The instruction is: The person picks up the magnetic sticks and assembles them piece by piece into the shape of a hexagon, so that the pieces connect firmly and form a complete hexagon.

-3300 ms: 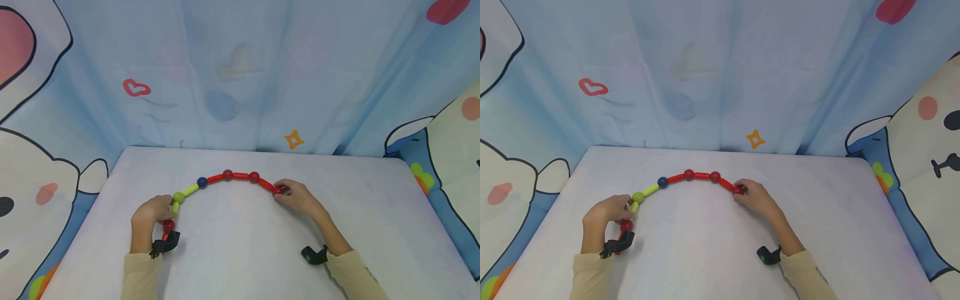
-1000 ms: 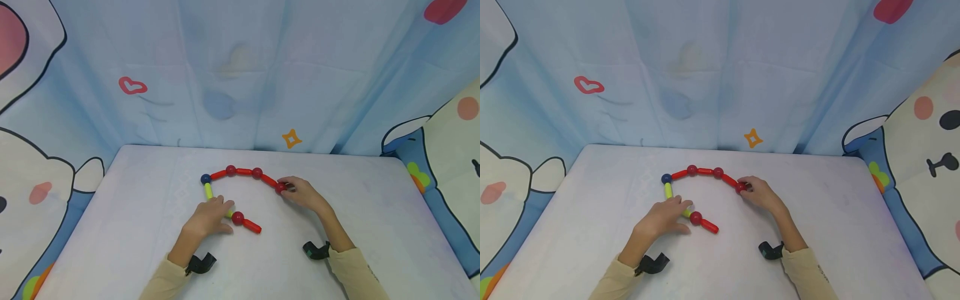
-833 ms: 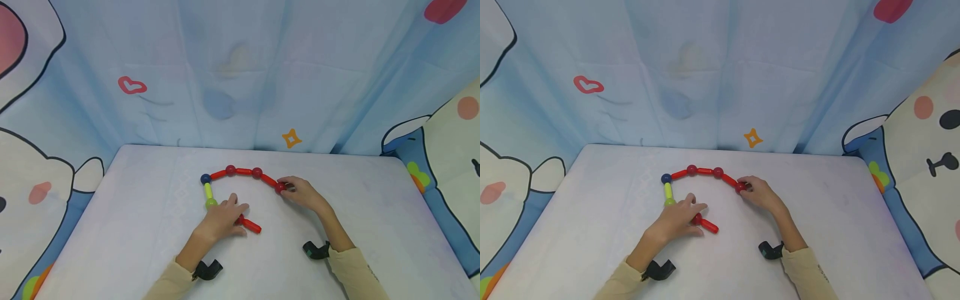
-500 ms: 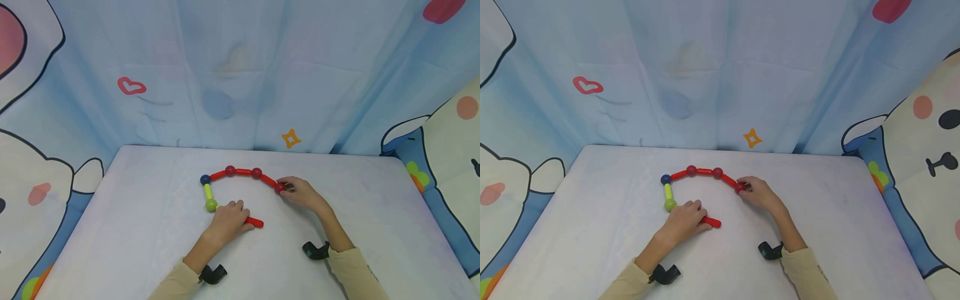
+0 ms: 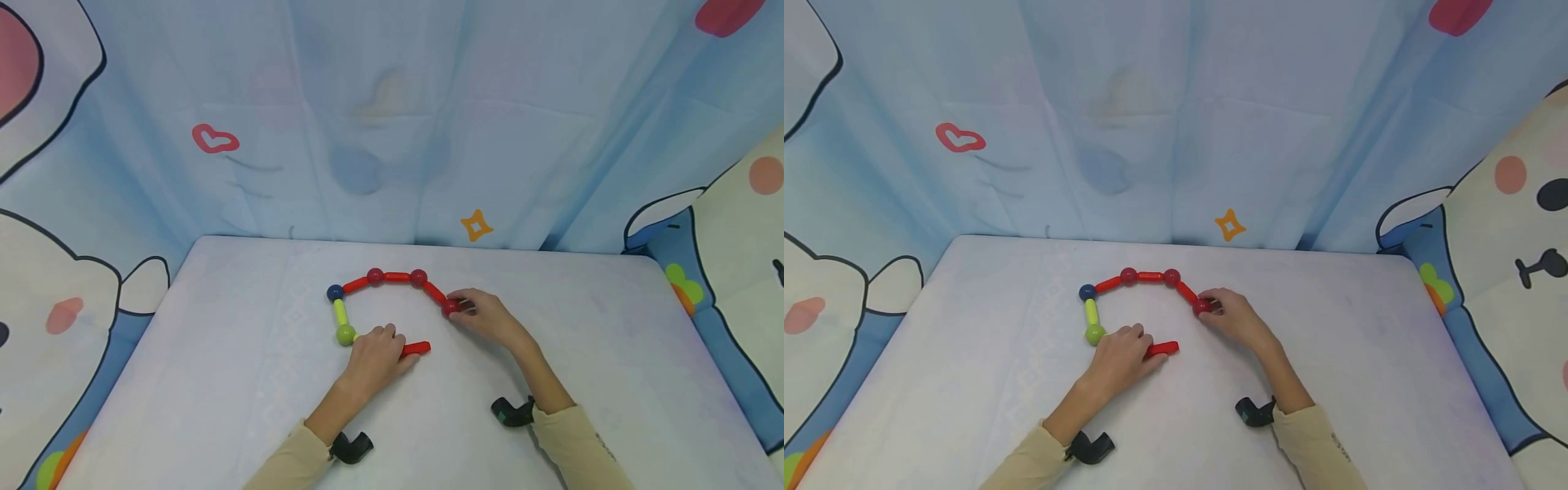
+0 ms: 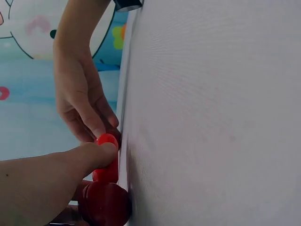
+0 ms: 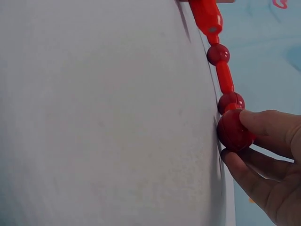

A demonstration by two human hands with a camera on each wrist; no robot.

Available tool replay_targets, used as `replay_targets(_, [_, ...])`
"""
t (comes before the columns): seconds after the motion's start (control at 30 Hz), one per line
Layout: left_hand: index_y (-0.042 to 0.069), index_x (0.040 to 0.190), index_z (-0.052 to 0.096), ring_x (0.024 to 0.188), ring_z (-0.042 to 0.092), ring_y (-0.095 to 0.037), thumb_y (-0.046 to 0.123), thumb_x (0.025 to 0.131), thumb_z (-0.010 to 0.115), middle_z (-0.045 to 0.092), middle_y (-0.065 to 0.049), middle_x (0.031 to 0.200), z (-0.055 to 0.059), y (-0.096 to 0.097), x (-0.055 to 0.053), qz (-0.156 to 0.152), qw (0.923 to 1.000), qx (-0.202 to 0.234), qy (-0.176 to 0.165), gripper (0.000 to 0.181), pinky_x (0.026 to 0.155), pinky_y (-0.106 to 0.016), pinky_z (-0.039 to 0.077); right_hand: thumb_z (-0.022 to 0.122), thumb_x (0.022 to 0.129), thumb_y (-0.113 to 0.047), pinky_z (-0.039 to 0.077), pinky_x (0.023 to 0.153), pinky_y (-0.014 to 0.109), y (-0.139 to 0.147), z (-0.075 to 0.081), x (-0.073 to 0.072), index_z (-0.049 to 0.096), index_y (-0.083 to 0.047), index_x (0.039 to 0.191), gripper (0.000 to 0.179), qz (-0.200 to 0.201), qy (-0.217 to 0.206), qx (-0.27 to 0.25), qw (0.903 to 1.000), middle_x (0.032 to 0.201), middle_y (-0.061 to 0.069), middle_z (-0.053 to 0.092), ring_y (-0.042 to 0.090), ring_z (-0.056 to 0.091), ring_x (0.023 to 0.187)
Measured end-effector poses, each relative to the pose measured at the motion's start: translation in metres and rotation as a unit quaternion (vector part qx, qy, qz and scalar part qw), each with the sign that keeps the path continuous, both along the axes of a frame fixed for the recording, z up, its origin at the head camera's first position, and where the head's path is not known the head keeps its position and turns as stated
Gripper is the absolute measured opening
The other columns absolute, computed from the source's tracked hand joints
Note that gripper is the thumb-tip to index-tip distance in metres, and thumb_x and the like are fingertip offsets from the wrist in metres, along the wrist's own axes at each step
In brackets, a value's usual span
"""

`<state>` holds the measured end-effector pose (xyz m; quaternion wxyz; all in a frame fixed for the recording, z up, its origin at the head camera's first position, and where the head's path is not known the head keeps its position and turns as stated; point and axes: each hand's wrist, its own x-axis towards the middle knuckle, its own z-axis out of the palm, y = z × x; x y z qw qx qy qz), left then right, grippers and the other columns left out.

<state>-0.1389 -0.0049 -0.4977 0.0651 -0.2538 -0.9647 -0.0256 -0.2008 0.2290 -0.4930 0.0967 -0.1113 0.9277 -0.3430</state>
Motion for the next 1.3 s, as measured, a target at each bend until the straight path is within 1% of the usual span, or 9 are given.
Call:
replay_targets(0.23, [0.015,0.082,0.072,0.054,0.040,-0.008,0.048,0.087,0.068,0.051,0.002,0.065,-0.003,0.001,-0.002,0.019,0.9993,0.032,0.007,0.034,0.046,-0.014,0.030,0.071,0.088,-0.016,0.055,0.089,0.043,-0.008,-0.001,0.001,0.060,-0.003,0.124,0.041,0.006,-0.009,-0.003,0.9999,0.116,0.016,0.064,0.029,0.062,0.104])
replay_targets(0.33, [0.016,0.086,0.072,0.054,0.040,-0.008,0.047,0.087,0.068,0.051,0.003,0.064,-0.005,0.002,-0.003,0.025,0.9991,0.034,0.008,0.032,0.046,-0.014,0.029,0.072,0.087,-0.016,0.056,0.088,0.042,-0.010,-0.001,0.002,0.061,-0.003,0.123,0.039,0.010,-0.009,-0.001,0.9999,0.113,0.015,0.065,0.028,0.063,0.102])
replay_targets(0.47, [0.016,0.089,0.071,0.053,0.040,-0.008,0.047,0.087,0.068,0.052,0.003,0.064,-0.006,0.002,-0.003,0.026,0.9991,0.032,0.013,0.031,0.045,-0.014,0.029,0.072,0.086,-0.015,0.056,0.086,0.041,-0.012,-0.001,0.004,0.062,-0.003,0.119,0.036,0.011,-0.006,0.002,0.9999,0.109,0.013,0.066,0.025,0.063,0.098])
replay_targets(0.67, [0.013,0.085,0.070,0.051,0.038,-0.008,0.044,0.087,0.069,0.051,0.003,0.062,-0.005,0.003,-0.002,0.024,0.9981,0.053,0.022,0.031,0.046,-0.014,0.029,0.074,0.086,-0.016,0.057,0.083,0.038,-0.018,0.001,0.005,0.063,-0.004,0.116,0.035,0.014,-0.007,0.007,0.9999,0.104,0.011,0.067,0.022,0.062,0.093])
replay_targets(0.77, [0.012,0.086,0.070,0.050,0.037,-0.007,0.042,0.088,0.069,0.050,0.002,0.062,-0.004,0.003,-0.001,0.022,0.9976,0.066,0.004,0.030,0.047,-0.013,0.029,0.074,0.085,-0.017,0.057,0.082,0.036,-0.021,0.003,0.006,0.063,-0.004,0.115,0.034,0.008,-0.010,0.011,0.9999,0.103,0.010,0.067,0.021,0.061,0.092])
replay_targets(0.83, [0.011,0.086,0.069,0.049,0.037,-0.007,0.040,0.089,0.069,0.049,0.002,0.063,-0.003,0.004,0.000,0.022,0.9965,0.079,-0.016,0.030,0.047,-0.013,0.029,0.074,0.085,-0.017,0.057,0.081,0.035,-0.023,0.003,0.007,0.063,-0.004,0.116,0.035,0.003,-0.014,0.013,0.9998,0.103,0.010,0.066,0.020,0.060,0.091])
replay_targets(1.03, [0.008,0.086,0.069,0.046,0.038,-0.006,0.038,0.089,0.069,0.047,0.001,0.063,0.000,0.006,0.001,0.025,0.9910,0.116,-0.062,0.030,0.047,-0.012,0.031,0.074,0.086,-0.019,0.057,0.080,0.033,-0.027,0.003,0.009,0.063,-0.004,0.119,0.038,0.005,-0.022,0.018,0.9996,0.106,0.010,0.067,0.019,0.061,0.090])
replay_targets(1.2, [0.006,0.091,0.071,0.049,0.041,-0.007,0.033,0.091,0.068,0.048,0.001,0.066,0.001,0.008,0.000,0.036,0.9822,0.143,-0.116,0.027,0.049,-0.013,0.035,0.071,0.088,-0.019,0.057,0.083,0.036,-0.026,0.004,0.009,0.063,-0.003,0.121,0.037,0.009,-0.023,0.018,0.9995,0.109,0.011,0.068,0.022,0.063,0.094])
replay_targets(1.3, [0.006,0.090,0.071,0.049,0.042,-0.007,0.031,0.091,0.068,0.048,0.001,0.065,0.004,0.011,-0.001,0.044,0.9763,0.156,-0.144,0.025,0.049,-0.014,0.035,0.070,0.089,-0.019,0.057,0.083,0.037,-0.026,0.005,0.009,0.063,-0.002,0.122,0.038,0.012,-0.024,0.013,0.9996,0.111,0.013,0.068,0.023,0.064,0.095])
